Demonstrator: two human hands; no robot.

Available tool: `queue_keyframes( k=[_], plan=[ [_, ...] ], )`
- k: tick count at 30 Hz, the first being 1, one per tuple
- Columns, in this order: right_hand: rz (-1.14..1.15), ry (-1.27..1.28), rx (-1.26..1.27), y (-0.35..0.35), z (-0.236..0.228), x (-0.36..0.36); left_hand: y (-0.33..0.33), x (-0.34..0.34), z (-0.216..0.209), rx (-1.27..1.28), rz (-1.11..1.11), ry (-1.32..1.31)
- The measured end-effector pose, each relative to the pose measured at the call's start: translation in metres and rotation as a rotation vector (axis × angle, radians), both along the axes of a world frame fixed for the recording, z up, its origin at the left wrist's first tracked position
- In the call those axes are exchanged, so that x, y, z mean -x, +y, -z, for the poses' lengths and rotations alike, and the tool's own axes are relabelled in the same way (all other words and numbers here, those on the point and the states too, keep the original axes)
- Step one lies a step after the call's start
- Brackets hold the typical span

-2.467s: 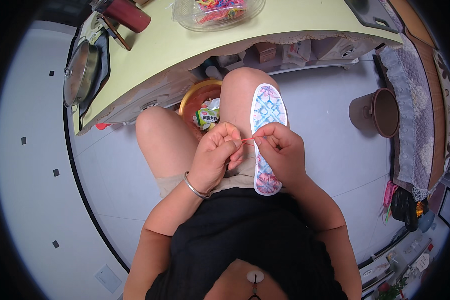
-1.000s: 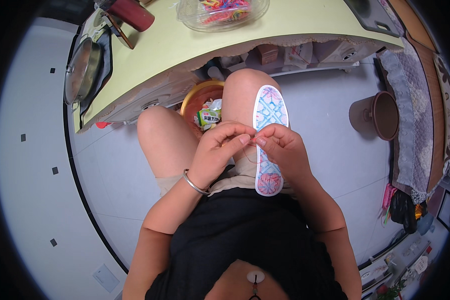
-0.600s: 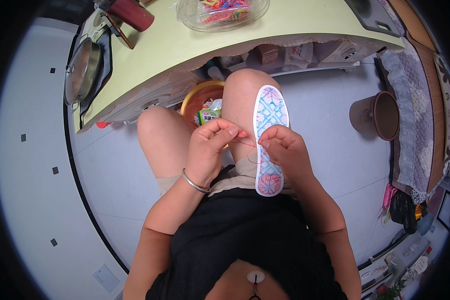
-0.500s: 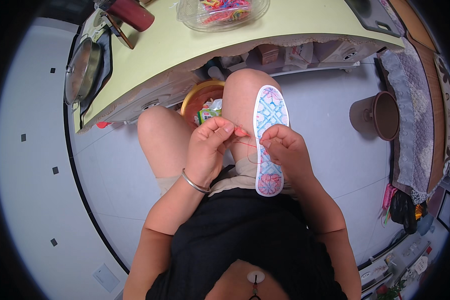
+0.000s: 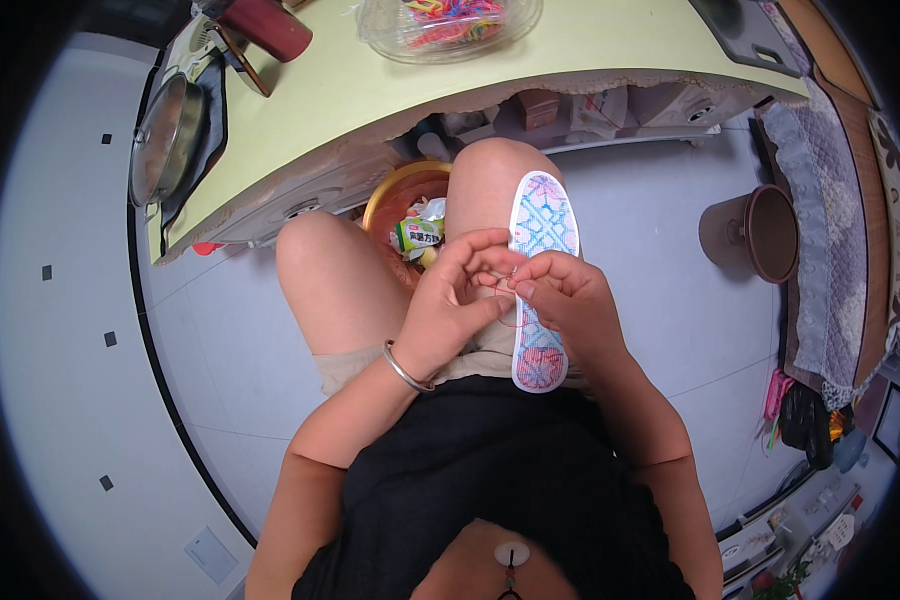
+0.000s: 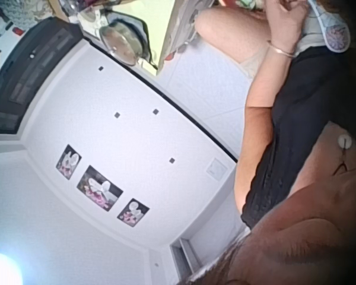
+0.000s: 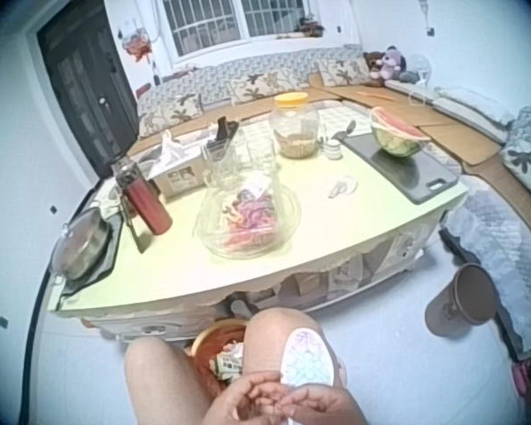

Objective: The person is hand-sewing a patterned insole by pulling a needle and thread through the material and turning it over to check both sides.

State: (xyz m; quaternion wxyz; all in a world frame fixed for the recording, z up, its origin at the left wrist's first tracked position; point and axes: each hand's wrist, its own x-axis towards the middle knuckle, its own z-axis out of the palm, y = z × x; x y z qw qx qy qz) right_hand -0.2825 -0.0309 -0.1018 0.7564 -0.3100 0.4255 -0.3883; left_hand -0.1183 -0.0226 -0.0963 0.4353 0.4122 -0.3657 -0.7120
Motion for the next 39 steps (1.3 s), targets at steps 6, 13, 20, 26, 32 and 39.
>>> queue_keyframes(
  k=[6,13,20,26,32,39],
  plan=[
    [0.063,0.029,-0.029,-0.007,-0.005,0.020,0.005,-0.008,0.005,0.028,0.013,-0.308],
    [0.241,0.269,-0.058,-0.013,0.011,0.043,0.007,-0.050,0.013,-0.022,0.003,-0.345],
    [0.297,0.322,-0.093,-0.015,0.042,0.046,-0.023,-0.091,-0.009,0.426,-0.279,-0.889],
    [0.146,0.212,-0.099,-0.009,0.041,0.036,-0.070,-0.135,-0.019,0.555,-0.596,-1.012],
    [0.107,0.153,-0.123,-0.013,0.030,0.028,-0.134,-0.188,-0.015,0.454,-0.774,-1.159],
    [0.064,0.082,-0.109,-0.014,0.011,0.012,-0.166,-0.211,-0.012,0.459,-0.804,-1.207]
  ],
)
